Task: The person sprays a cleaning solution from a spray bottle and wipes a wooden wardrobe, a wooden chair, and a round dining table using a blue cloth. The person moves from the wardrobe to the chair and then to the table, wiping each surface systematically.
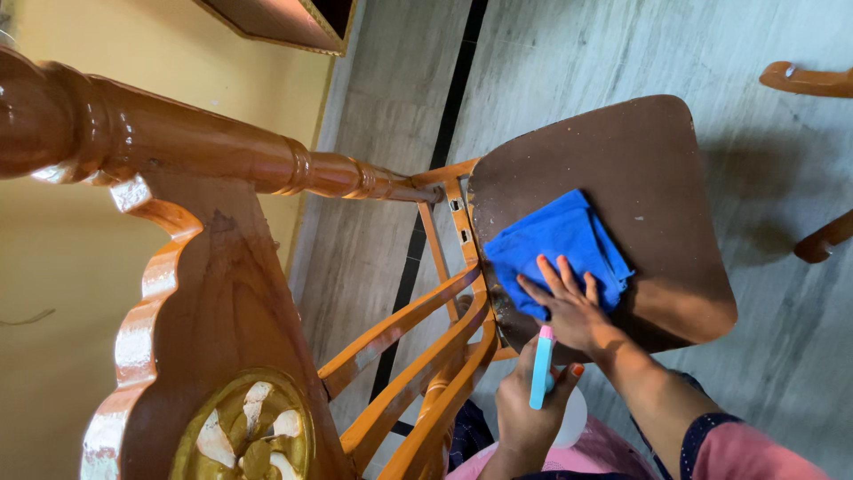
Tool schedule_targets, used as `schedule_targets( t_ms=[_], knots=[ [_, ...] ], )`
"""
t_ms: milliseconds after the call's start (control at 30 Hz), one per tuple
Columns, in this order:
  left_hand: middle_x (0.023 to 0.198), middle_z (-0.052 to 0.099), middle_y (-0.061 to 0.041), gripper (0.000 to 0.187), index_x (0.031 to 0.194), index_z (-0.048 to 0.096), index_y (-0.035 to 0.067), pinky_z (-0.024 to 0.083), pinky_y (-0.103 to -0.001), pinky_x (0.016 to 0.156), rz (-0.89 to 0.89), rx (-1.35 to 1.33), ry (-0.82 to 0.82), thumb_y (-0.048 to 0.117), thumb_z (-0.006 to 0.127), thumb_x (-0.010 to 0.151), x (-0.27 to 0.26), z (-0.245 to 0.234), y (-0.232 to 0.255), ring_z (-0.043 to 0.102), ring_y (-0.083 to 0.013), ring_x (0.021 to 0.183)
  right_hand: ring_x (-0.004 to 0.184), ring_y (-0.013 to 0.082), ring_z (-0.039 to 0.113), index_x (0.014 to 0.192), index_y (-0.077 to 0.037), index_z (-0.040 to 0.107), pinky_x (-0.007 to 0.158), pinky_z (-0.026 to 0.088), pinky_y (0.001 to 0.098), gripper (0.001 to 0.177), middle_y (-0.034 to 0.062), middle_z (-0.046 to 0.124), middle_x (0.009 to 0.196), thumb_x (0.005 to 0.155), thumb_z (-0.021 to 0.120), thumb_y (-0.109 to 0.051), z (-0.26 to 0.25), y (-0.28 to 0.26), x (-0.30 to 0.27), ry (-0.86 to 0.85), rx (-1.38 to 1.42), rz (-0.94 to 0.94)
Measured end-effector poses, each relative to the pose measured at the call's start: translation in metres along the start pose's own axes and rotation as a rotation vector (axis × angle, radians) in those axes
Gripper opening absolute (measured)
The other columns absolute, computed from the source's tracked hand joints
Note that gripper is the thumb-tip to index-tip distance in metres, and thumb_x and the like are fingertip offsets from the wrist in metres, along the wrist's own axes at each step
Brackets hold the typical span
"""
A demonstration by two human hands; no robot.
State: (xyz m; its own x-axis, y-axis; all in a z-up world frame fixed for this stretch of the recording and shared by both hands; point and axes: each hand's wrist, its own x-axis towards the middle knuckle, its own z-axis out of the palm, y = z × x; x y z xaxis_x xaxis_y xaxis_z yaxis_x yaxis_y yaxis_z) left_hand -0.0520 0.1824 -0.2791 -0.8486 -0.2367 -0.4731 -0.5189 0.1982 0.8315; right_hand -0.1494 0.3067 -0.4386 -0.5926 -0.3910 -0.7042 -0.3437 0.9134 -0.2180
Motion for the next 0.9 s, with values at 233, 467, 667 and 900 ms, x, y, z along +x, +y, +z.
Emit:
schedule_targets(
  t_ms=[233,467,667,900],
  knots=[
    [0.069,0.067,-0.005,0.057,0.131,0.065,0.011,0.058,-0.031,0.06,0.0,0.092,0.005,0.026,0.088,0.081,-0.007,-0.003,-0.004,0.07,-0.0192,0.061,0.158,0.0255,-0.004,0.157,-0.053,0.016,0.122,0.007,0.06,0.075,-0.0031,-0.004,0.173,0.092,0.051,-0.064,0.038,0.037,-0.039,0.019,-0.093,0.024],
    [0.073,0.069,-0.005,0.057,0.133,0.063,0.012,0.058,-0.033,0.066,-0.063,0.08,-0.067,0.029,0.086,0.084,-0.018,-0.007,-0.004,0.071,-0.0208,0.066,0.157,0.0288,-0.008,0.156,-0.053,0.011,0.118,0.005,0.0604,0.074,-0.0027,-0.01,0.171,0.092,0.045,-0.065,0.086,0.163,-0.071,0.078,0.103,0.347],
    [0.072,0.069,-0.006,0.055,0.13,0.064,0.012,0.059,-0.033,0.064,-0.014,0.058,-0.052,0.027,0.087,0.082,-0.025,-0.007,-0.008,0.074,-0.0218,0.067,0.155,0.0374,-0.003,0.156,-0.049,0.014,0.113,0.009,0.0675,0.082,0.004,-0.005,0.171,0.085,0.052,-0.063,0.12,0.162,-0.071,0.232,0.081,0.366],
    [0.071,0.07,-0.006,0.051,0.128,0.064,0.01,0.058,-0.031,0.06,-0.002,0.096,-0.066,0.026,0.085,0.085,-0.028,-0.013,-0.017,0.073,-0.0204,0.062,0.154,0.0399,0.004,0.155,-0.047,0.024,0.11,0.013,0.0736,0.077,0.007,0.003,0.17,0.086,0.053,-0.066,0.103,0.018,-0.076,0.328,0.044,0.02]
  ],
)
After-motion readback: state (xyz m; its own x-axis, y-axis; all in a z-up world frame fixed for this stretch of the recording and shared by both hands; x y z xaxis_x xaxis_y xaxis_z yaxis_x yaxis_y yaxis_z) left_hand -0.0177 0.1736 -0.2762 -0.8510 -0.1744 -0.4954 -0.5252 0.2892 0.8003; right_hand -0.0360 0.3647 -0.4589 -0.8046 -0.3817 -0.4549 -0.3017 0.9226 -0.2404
